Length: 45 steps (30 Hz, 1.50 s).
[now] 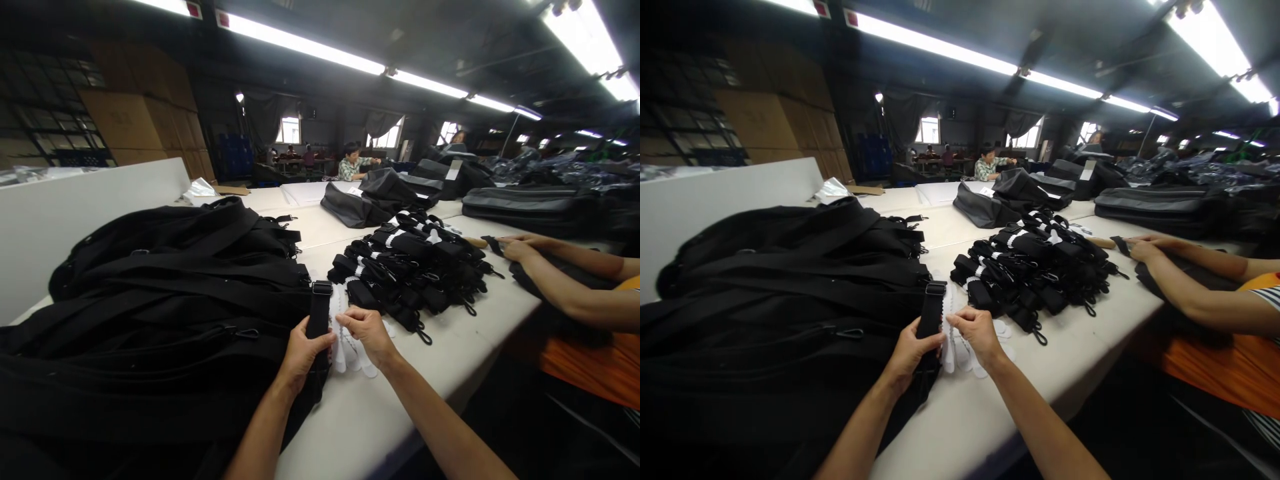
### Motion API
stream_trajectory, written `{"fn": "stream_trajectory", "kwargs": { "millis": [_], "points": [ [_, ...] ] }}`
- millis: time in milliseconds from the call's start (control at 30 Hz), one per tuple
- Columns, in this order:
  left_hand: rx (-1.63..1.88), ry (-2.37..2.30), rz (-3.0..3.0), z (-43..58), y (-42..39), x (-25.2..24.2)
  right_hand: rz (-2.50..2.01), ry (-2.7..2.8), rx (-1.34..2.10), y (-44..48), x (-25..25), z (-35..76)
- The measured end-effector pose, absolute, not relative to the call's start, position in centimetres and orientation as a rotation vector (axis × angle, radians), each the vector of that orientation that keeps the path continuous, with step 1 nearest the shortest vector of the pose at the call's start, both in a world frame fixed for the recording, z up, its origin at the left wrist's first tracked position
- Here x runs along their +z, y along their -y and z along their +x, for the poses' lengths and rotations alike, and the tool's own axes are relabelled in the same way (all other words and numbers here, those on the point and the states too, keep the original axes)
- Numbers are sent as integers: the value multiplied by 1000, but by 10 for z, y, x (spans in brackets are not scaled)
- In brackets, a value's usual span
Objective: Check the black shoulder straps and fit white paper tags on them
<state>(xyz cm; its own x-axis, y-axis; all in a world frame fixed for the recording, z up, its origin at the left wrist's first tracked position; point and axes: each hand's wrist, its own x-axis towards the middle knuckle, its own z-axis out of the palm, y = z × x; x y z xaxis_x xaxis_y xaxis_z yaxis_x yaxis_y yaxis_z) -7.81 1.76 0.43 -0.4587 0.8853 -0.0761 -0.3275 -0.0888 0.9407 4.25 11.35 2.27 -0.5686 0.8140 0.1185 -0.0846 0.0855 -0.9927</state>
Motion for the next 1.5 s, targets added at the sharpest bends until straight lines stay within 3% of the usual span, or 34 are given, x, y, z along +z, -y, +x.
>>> {"fn": "stream_trajectory", "kwargs": {
  "millis": [200, 400, 733, 933, 1300, 1500],
  "points": [
    [1743, -1297, 652, -81, -17, 8, -801, 1495, 1554, -122, 12, 48],
    [1814, -1316, 592, -88, -19, 6, -945, 1350, 1244, -175, 8, 94],
    [1799, -1339, 587, -87, -20, 2, -854, 1714, 979, -151, 18, 78],
    [1763, -1377, 644, -83, -19, 1, -688, 1811, 1441, -108, 14, 38],
    [1722, -1344, 682, -82, -18, 2, -690, 1764, 1623, -115, 15, 42],
    [1735, -1348, 663, -84, -18, 3, -738, 1698, 1550, -133, 25, 69]
  ]
}}
